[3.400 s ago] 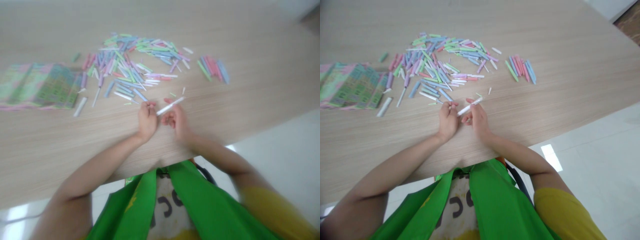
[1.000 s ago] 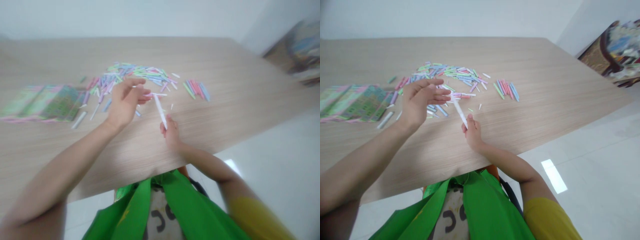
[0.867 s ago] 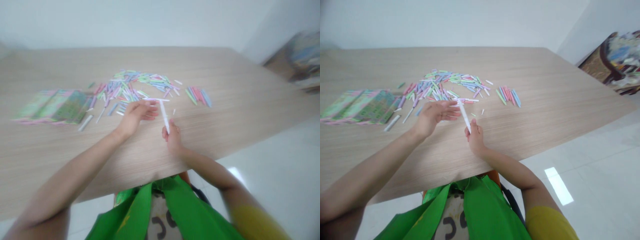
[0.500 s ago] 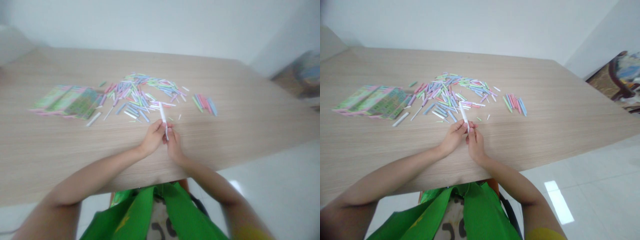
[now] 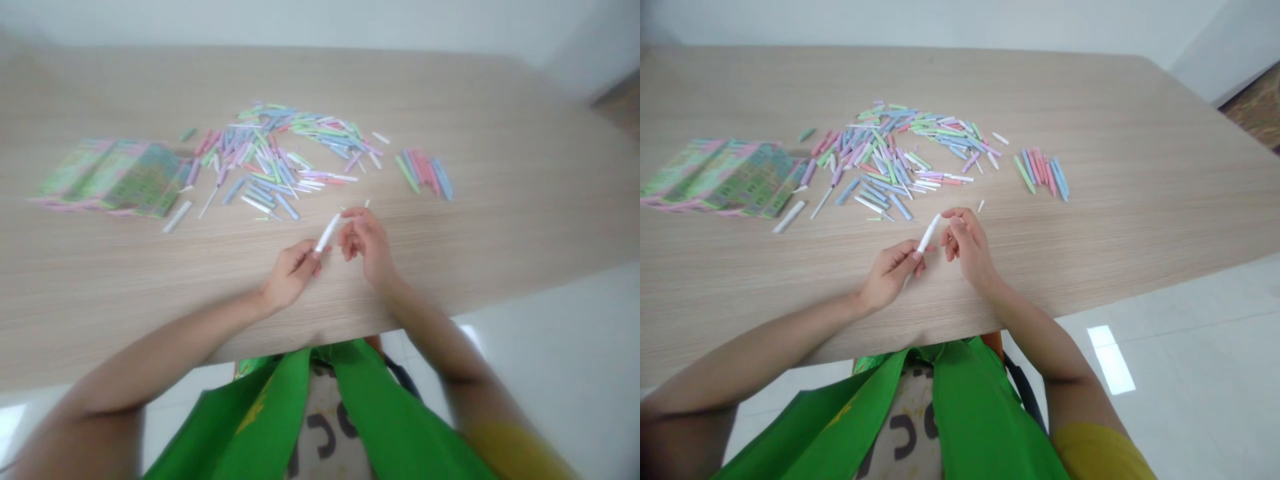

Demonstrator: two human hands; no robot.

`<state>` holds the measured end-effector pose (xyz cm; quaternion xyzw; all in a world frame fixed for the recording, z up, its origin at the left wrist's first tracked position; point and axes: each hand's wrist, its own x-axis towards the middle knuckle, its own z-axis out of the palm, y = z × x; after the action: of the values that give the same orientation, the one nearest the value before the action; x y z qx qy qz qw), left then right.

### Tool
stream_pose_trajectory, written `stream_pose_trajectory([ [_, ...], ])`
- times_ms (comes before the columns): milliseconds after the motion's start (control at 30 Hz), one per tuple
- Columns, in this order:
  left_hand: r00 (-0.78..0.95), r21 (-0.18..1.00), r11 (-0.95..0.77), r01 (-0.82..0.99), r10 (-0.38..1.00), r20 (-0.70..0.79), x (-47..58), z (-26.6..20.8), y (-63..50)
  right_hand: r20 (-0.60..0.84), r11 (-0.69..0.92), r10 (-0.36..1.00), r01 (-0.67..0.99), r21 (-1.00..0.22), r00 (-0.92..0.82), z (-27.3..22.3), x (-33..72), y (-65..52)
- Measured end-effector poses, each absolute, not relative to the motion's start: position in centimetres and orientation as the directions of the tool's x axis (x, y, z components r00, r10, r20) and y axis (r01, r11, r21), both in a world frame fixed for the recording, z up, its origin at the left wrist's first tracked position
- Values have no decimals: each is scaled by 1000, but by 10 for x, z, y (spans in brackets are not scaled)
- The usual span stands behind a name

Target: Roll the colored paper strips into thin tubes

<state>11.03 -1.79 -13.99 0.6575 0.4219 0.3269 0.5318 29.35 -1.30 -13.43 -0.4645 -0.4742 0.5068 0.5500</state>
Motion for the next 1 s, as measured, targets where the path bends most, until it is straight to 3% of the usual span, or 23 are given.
stream_pose_trajectory([
  [167,501,955,-117,272,865,-36,108,-152,-29,37,37,999,24,-999,4,-140,293,-14],
  [333,616,898,-323,298,784,77,111,-157,-35,143,76,984,482,-873,104,-143,296,-13],
  [433,624,895,-325,307,778,68,114,-156,-36,63,-8,994,621,-784,92,-143,296,-12],
  [633,639,899,-264,350,769,-23,122,-154,-39,-130,-68,989,571,-818,-68,-146,291,-11],
  [900,647,971,80,226,733,-211,129,-152,-35,-214,-127,970,510,-850,-114,-145,282,-18],
  [1000,658,971,167,169,714,-238,130,-153,-30,-271,-203,956,407,-890,-116,-143,279,-20],
])
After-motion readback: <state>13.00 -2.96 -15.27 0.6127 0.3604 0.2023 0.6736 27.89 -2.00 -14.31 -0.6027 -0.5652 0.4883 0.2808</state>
